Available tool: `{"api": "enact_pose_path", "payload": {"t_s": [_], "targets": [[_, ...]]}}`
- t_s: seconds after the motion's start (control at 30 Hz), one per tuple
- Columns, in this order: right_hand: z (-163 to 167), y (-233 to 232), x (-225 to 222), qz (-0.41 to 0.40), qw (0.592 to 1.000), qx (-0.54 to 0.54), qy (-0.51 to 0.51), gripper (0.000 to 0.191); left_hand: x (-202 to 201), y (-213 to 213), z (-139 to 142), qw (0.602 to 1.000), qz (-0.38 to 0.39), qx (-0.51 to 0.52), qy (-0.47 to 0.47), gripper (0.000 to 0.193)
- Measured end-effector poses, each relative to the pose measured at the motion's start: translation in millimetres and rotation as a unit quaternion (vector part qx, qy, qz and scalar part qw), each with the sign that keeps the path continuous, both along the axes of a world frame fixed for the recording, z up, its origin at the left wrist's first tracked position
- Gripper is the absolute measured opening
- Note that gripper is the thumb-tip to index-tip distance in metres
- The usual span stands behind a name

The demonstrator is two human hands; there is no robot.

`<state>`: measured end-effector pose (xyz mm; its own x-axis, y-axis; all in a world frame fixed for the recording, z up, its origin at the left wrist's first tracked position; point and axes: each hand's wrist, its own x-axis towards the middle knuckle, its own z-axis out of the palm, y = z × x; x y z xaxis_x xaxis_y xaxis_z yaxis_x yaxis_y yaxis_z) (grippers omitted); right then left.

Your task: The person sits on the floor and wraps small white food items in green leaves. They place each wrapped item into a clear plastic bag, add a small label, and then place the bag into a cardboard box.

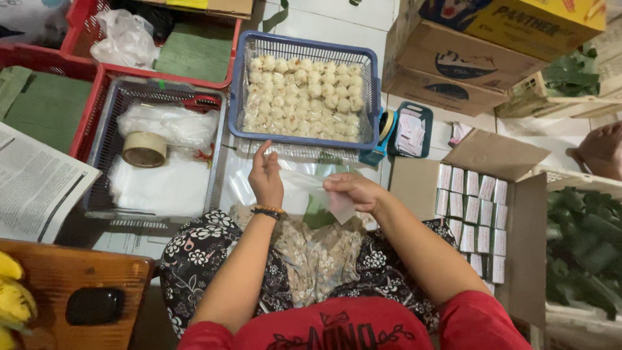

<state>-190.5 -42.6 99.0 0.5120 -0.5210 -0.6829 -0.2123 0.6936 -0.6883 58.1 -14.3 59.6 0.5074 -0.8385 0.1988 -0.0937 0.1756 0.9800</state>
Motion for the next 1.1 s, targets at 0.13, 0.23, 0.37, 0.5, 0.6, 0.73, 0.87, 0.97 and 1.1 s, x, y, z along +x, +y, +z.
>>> {"api": "enact_pose_path", "payload": {"t_s": [0.13, 0.23, 0.37, 0.5, 0.6, 0.73, 0.87, 0.97, 1.1], "targets": [[-11.8, -54.3, -17.3, -0.214, 0.976, -0.024, -0.022, 0.016, 7.1, -5.9, -7.5, 0.996, 0.038, 0.030, 0.077, 0.036], [13.7, -119.4, -43.8, -0.427, 0.891, -0.125, -0.088, 0.006, 2.0, 0.4, -8.5, 0.983, 0.008, 0.074, 0.169, 0.036], [60.9, -173.1, -64.9, -0.590, 0.590, -0.546, -0.072, 0.009, -22.2, 18.7, -3.6, 0.971, -0.053, 0.142, 0.182, 0.043], [66.2, -196.9, 2.7, -0.468, 0.257, -0.827, 0.175, 0.026, -35.0, 28.5, -1.3, 0.965, -0.118, 0.110, 0.205, 0.048], [38.3, -198.9, 54.6, -0.276, 0.342, -0.812, 0.384, 0.029, -37.5, 34.3, -0.5, 0.955, -0.148, 0.105, 0.232, 0.048], [-6.6, -204.3, 90.0, 0.010, 0.410, -0.762, 0.502, 0.043, -39.5, 43.3, 8.3, 0.945, -0.175, 0.121, 0.248, 0.047], [-37.2, -212.6, 100.1, 0.181, 0.385, -0.756, 0.497, 0.057, -38.2, 49.9, 26.5, 0.930, -0.192, 0.156, 0.272, 0.047], [-47.5, -218.3, 104.2, 0.224, 0.390, -0.725, 0.522, 0.056, -37.9, 54.5, 39.9, 0.930, -0.212, 0.171, 0.249, 0.044], [-41.9, -224.1, 105.2, 0.295, 0.432, -0.658, 0.542, 0.046, -40.7, 56.5, 50.0, 0.915, -0.234, 0.200, 0.261, 0.042]]}}
